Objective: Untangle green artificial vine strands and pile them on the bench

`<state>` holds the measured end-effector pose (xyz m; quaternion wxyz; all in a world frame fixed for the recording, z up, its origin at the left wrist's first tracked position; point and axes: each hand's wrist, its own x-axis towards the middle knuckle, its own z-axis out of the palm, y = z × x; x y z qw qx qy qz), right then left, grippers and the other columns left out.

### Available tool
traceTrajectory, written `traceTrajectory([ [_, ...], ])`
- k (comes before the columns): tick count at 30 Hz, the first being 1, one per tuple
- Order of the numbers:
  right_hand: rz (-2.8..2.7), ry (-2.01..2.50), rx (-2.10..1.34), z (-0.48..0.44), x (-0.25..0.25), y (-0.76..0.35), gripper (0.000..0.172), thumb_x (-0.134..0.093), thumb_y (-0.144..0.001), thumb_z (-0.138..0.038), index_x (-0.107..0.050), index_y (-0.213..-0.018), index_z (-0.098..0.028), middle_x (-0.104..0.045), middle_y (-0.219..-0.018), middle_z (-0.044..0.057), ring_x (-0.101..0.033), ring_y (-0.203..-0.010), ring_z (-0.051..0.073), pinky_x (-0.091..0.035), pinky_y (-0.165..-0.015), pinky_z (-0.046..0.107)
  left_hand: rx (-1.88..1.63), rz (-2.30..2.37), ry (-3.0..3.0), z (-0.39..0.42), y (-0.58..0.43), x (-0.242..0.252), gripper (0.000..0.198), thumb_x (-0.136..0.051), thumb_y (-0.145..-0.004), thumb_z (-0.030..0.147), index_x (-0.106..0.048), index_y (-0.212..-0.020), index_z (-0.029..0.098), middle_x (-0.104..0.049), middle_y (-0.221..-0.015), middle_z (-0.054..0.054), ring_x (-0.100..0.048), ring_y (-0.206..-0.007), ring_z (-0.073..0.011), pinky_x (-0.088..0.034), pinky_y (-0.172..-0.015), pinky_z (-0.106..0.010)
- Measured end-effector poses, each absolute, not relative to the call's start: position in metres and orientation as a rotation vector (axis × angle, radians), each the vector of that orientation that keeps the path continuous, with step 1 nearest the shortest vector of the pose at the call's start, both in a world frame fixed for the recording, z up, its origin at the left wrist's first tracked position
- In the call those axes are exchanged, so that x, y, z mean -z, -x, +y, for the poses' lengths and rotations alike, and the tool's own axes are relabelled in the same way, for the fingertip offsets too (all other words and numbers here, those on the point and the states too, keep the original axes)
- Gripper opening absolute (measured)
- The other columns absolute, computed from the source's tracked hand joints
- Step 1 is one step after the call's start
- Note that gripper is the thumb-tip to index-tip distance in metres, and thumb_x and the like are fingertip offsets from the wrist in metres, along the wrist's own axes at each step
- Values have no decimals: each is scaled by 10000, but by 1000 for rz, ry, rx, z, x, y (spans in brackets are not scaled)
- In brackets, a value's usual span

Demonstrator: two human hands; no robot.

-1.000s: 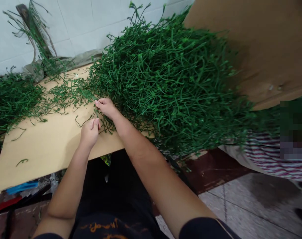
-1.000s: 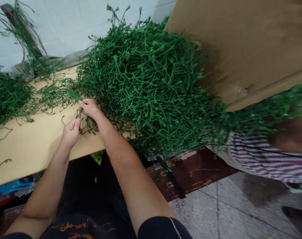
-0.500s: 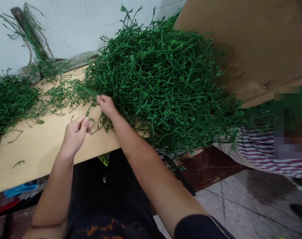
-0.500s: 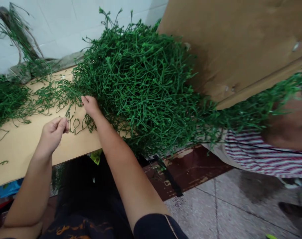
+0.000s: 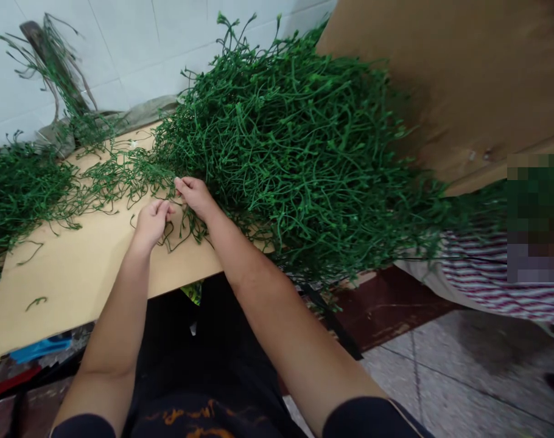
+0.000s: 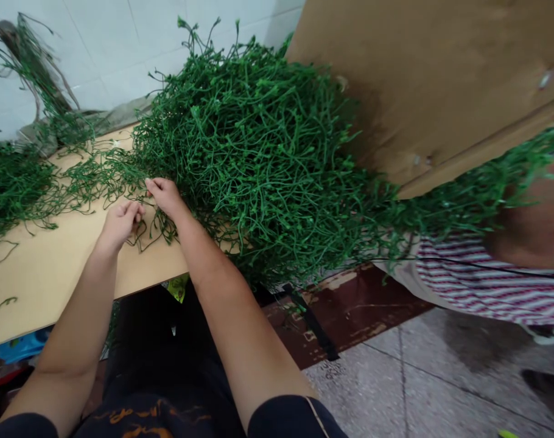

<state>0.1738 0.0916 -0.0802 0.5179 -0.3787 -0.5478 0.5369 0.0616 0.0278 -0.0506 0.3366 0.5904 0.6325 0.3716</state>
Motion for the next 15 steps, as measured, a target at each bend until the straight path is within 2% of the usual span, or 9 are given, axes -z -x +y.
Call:
traceTrajectory([
  [3,-1289,959,-1263,97,80,-173,319,-470,-847,-257,-423,-547,-158,-344,-499,-68,-311,-509,50,-261,-527,193,-931,1688,-1641,7,-63,38,265,-404,-822,270,-440,-573,188,-340,-477,34,-316,-450,-90,-282,-464,-236],
  [8,-1095,1125,-1174,107,82,-172,359,-436,-865,-333,-356,-553,-174,-294,-502,-70,-273,-495,48,-239,-505,188,-858,1562,-1846,-34,-60,6,305,-415,-819,355,-466,-572,184,-427,-529,8,-396,-521,-106,-351,-529,-239],
  [12,-1079,1059,-1266,102,81,-172,386,-453,-849,-421,-378,-563,-174,-302,-492,-72,-280,-467,44,-237,-474,189,-909,1726,-1747,-20,-46,17,253,-462,-782,391,-558,-718,166,-517,-612,-8,-449,-568,-114,-375,-563,-239],
  [15,-1037,974,-1445,93,73,-173,405,-440,-829,-516,-393,-600,-185,-253,-464,-87,-232,-413,42,-218,-431,194,-882,1747,-1786,0,-48,40,289,-534,-732,412,-567,-868,159,-538,-665,-8,-469,-609,-124,-384,-582,-243],
])
